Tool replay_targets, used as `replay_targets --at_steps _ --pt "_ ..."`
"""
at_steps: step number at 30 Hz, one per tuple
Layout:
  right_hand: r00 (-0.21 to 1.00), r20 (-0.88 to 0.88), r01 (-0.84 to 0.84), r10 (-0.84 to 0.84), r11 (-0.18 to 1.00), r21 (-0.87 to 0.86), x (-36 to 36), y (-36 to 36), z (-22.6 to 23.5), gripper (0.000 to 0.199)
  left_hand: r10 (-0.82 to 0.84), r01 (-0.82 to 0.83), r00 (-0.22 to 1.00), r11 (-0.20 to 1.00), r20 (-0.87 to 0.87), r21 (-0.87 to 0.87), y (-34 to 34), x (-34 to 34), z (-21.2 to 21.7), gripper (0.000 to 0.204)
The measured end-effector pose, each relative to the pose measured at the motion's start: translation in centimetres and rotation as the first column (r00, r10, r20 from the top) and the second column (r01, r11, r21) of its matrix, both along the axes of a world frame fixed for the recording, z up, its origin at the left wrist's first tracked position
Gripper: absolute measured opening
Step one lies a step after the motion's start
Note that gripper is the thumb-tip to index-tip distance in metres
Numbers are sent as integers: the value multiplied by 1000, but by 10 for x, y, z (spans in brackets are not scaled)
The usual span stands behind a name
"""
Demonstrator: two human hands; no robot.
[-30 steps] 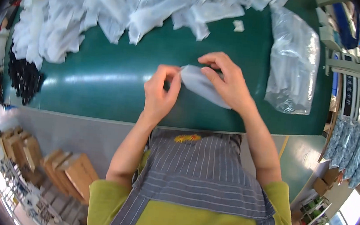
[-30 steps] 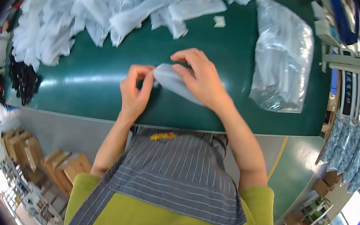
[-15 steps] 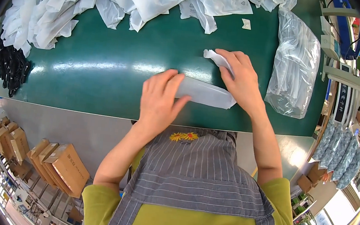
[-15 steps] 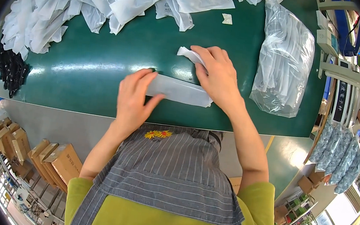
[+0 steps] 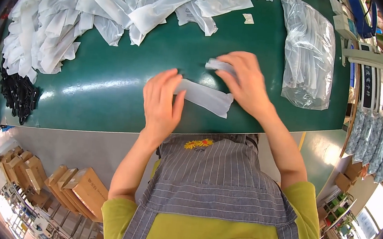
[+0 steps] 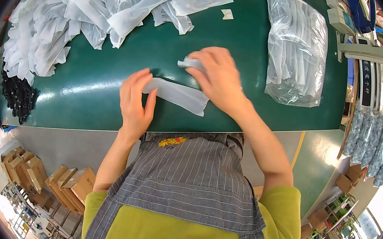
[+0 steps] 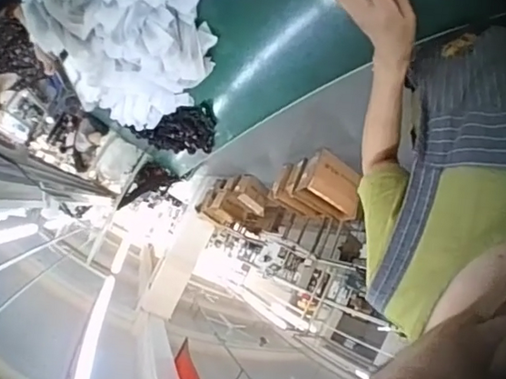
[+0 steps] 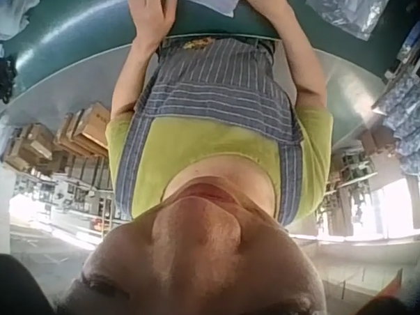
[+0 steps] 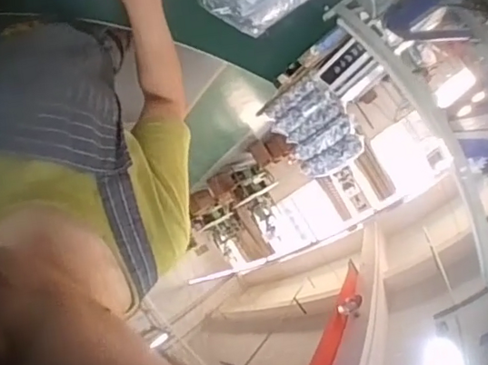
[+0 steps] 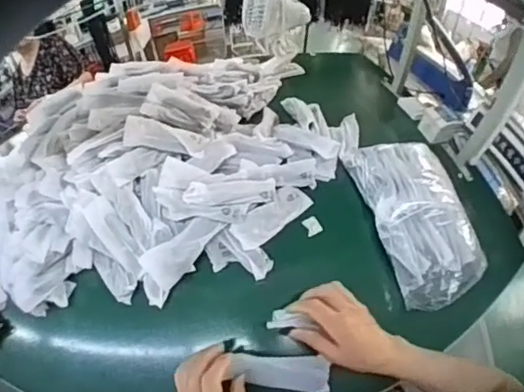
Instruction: The recorder is sorting and packaging small, individually wrapped components into a larger clear plastic bag on a green assembly line table.
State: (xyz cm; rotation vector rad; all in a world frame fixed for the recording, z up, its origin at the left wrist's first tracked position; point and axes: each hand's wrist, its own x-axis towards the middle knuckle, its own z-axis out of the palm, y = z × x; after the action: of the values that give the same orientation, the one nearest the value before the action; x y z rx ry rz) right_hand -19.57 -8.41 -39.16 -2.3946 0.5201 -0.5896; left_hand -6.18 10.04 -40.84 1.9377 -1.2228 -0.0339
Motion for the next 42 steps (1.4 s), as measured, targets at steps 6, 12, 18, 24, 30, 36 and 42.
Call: replay_targets --at_steps 6,12,18,24,30,36,42 --pt "968 -244 -83 60 993 -86 -69 6 4 41 -539 499 810 840 232 213 -8 -3 -3 34" --pt "998 -39 43 -39 993 105 -35 -29 -6 34 -584 593 730 800 356 96 -65 10 -15 30" --pt "909 -279 -295 311 950 99 30 -94 -3 23 -481 464 802 875 355 139 -71 5 -31 35" --pt "998 -3 45 -58 804 -593 65 -154 -54 22 -523 506 822 852 223 133 -86 -13 -23 54" --pt "948 -299 -92 -107 808 -582 -12 -78 -10 22 -526 503 839 848 144 166 -56 -20 -16 56" --pt "993 -115 -80 33 897 -435 13 -56 -21 27 -641 625 761 766 103 150 -57 -32 -12 52" --pt "907 -315 -302 279 953 -25 38 -44 -22 15 -648 591 735 756 199 282 -55 -30 -4 50"
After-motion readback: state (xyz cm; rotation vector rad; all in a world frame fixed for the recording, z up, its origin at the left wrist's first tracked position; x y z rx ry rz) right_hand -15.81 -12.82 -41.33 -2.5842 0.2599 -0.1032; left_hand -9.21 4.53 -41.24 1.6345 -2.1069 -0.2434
